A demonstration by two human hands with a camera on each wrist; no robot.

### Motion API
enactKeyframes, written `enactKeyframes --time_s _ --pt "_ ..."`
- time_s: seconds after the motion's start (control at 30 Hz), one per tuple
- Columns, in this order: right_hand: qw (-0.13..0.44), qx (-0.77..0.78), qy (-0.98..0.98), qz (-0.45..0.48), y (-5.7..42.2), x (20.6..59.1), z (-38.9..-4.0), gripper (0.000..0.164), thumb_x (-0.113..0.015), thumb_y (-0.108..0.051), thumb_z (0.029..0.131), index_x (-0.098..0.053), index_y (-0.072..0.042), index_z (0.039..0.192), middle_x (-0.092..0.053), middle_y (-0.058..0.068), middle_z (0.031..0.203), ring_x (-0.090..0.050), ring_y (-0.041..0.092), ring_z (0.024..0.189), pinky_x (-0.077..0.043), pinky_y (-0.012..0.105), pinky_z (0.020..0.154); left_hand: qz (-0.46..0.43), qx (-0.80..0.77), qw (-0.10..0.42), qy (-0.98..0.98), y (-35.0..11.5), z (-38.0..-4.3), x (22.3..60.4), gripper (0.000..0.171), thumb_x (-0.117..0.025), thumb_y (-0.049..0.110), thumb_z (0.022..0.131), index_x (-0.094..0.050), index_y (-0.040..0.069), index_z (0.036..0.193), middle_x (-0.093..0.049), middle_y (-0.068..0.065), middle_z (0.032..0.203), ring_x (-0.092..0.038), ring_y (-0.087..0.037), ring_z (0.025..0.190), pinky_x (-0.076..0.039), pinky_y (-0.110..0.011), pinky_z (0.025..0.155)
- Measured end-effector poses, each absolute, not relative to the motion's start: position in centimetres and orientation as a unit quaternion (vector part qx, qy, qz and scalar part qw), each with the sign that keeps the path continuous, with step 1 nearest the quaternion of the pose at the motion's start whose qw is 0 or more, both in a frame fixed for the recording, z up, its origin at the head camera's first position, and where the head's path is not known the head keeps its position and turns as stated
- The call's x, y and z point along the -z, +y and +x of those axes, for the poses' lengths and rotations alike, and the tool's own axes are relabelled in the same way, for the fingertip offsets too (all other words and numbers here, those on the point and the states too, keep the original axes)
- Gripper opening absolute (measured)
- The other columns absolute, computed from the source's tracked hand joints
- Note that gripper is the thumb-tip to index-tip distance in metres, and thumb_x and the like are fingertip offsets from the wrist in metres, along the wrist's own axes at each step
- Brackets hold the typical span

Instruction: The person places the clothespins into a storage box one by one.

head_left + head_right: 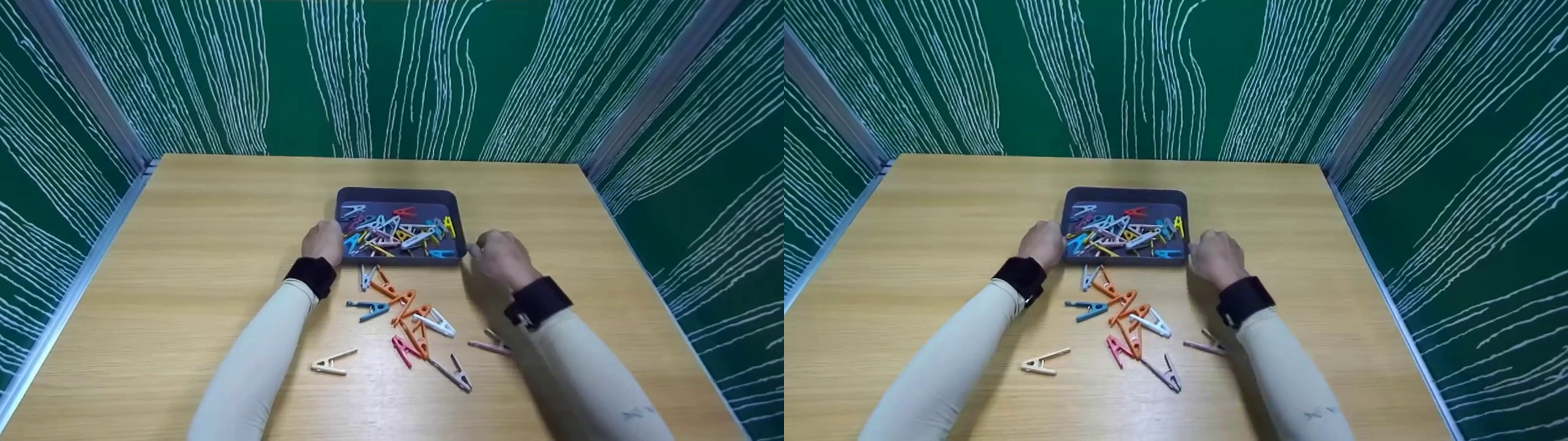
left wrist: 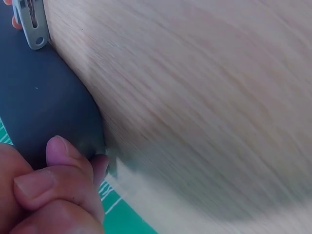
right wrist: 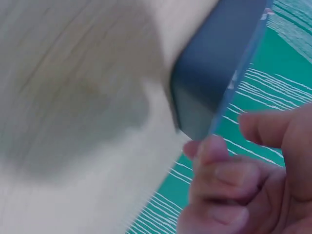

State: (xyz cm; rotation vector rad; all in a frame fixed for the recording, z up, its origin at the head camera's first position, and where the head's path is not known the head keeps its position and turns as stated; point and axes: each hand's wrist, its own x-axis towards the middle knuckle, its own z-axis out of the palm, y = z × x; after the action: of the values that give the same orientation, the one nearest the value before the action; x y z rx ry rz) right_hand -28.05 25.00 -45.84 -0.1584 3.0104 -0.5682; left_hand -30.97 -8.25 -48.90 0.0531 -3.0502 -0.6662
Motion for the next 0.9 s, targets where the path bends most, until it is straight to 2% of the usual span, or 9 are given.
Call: enactKeyframes --time_s 0.1,0.2,0.23,0.33,0.43,0.5,0.57,0.7,0.9 --pt "0.039 0.183 0.976 -0.111 25.7 45.2 -26.6 0.027 -0.067 -0.023 0.098 -0.075 0.002 0.106 -0.073 0.017 0.093 -0.066 0.03 0.078 -0.053 0.045 0.071 0.016 0.206 0.015 -0.978 -8.2 -31.0 48.9 0.03 -0.045 -0.005 0.1 -0.075 -0.004 0.096 -0.074 -0.022 0.101 -0.073 -0.036 0.092 -0.059 -0.05 0.078" --pt "0.06 0.184 0.966 -0.173 26.2 44.9 -24.9 0.023 -0.073 -0.014 0.09 -0.075 0.0 0.108 -0.066 0.009 0.071 -0.056 0.018 0.057 -0.047 0.035 0.054 0.011 0.201 0.017 -0.979 -8.1 -31.0 48.9 0.029 -0.046 -0.005 0.1 -0.074 -0.004 0.097 -0.074 -0.022 0.101 -0.073 -0.036 0.092 -0.059 -0.05 0.078" --pt "0.073 0.184 0.962 -0.19 26.3 44.8 -24.3 0.024 -0.075 -0.012 0.088 -0.076 -0.001 0.109 -0.065 0.006 0.069 -0.054 0.015 0.054 -0.045 0.033 0.051 0.01 0.202 0.016 -0.979 -8.1 -31.0 49.0 0.029 -0.046 -0.005 0.1 -0.074 -0.004 0.097 -0.074 -0.023 0.1 -0.073 -0.037 0.092 -0.059 -0.05 0.078" --pt "0.116 0.161 0.952 -0.231 26.5 45.0 -22.6 0.032 -0.083 -0.017 0.08 -0.076 -0.003 0.108 -0.067 0.004 0.076 -0.055 0.013 0.06 -0.049 0.03 0.055 0.01 0.201 0.016 -0.979 -8.1 -31.0 49.0 0.029 -0.045 -0.005 0.101 -0.074 -0.004 0.097 -0.074 -0.023 0.101 -0.073 -0.037 0.092 -0.059 -0.05 0.077" --pt "0.149 0.115 0.948 -0.255 26.4 45.4 -21.3 0.049 -0.092 -0.037 0.071 -0.075 -0.007 0.107 -0.071 0.004 0.095 -0.062 0.016 0.077 -0.054 0.036 0.068 0.013 0.2 0.021 -0.979 -8.2 -31.0 49.1 0.03 -0.045 -0.004 0.101 -0.074 -0.004 0.098 -0.074 -0.023 0.101 -0.073 -0.037 0.092 -0.059 -0.051 0.077" --pt "0.171 0.087 0.948 -0.255 26.2 45.6 -20.7 0.059 -0.095 -0.048 0.062 -0.074 -0.01 0.102 -0.069 0.002 0.092 -0.061 0.018 0.081 -0.054 0.039 0.07 0.015 0.2 0.021 -0.979 -8.2 -31.0 49.1 0.031 -0.044 -0.004 0.101 -0.074 -0.004 0.098 -0.074 -0.023 0.101 -0.073 -0.037 0.092 -0.058 -0.051 0.077" --pt "0.186 0.069 0.948 -0.248 26.1 46.0 -20.3 0.062 -0.096 -0.051 0.058 -0.071 -0.012 0.099 -0.066 -0.001 0.088 -0.06 0.018 0.079 -0.053 0.039 0.069 0.014 0.201 0.025 -0.979 -8.3 -31.0 49.2 0.031 -0.044 -0.004 0.101 -0.075 -0.004 0.098 -0.074 -0.023 0.101 -0.073 -0.037 0.092 -0.058 -0.051 0.077" --pt "0.189 0.06 0.952 -0.232 26.2 46.5 -20.3 0.058 -0.096 -0.045 0.062 -0.067 -0.011 0.099 -0.06 -0.002 0.081 -0.056 0.017 0.074 -0.048 0.037 0.063 0.012 0.201 0.024 -0.979 -8.2 -31.0 49.1 0.031 -0.044 -0.004 0.101 -0.075 -0.004 0.098 -0.074 -0.023 0.101 -0.073 -0.037 0.093 -0.058 -0.051 0.078" --pt "0.147 0.061 0.965 -0.208 27.4 47.1 -21.1 0.031 -0.086 -0.028 0.079 -0.063 -0.012 0.092 -0.059 -0.002 0.075 -0.057 0.017 0.068 -0.051 0.039 0.062 0.015 0.194 0.029 -0.981 -8.0 -30.8 48.9 0.03 -0.045 -0.003 0.1 -0.074 -0.005 0.1 -0.074 -0.024 0.102 -0.072 -0.039 0.095 -0.059 -0.051 0.079"
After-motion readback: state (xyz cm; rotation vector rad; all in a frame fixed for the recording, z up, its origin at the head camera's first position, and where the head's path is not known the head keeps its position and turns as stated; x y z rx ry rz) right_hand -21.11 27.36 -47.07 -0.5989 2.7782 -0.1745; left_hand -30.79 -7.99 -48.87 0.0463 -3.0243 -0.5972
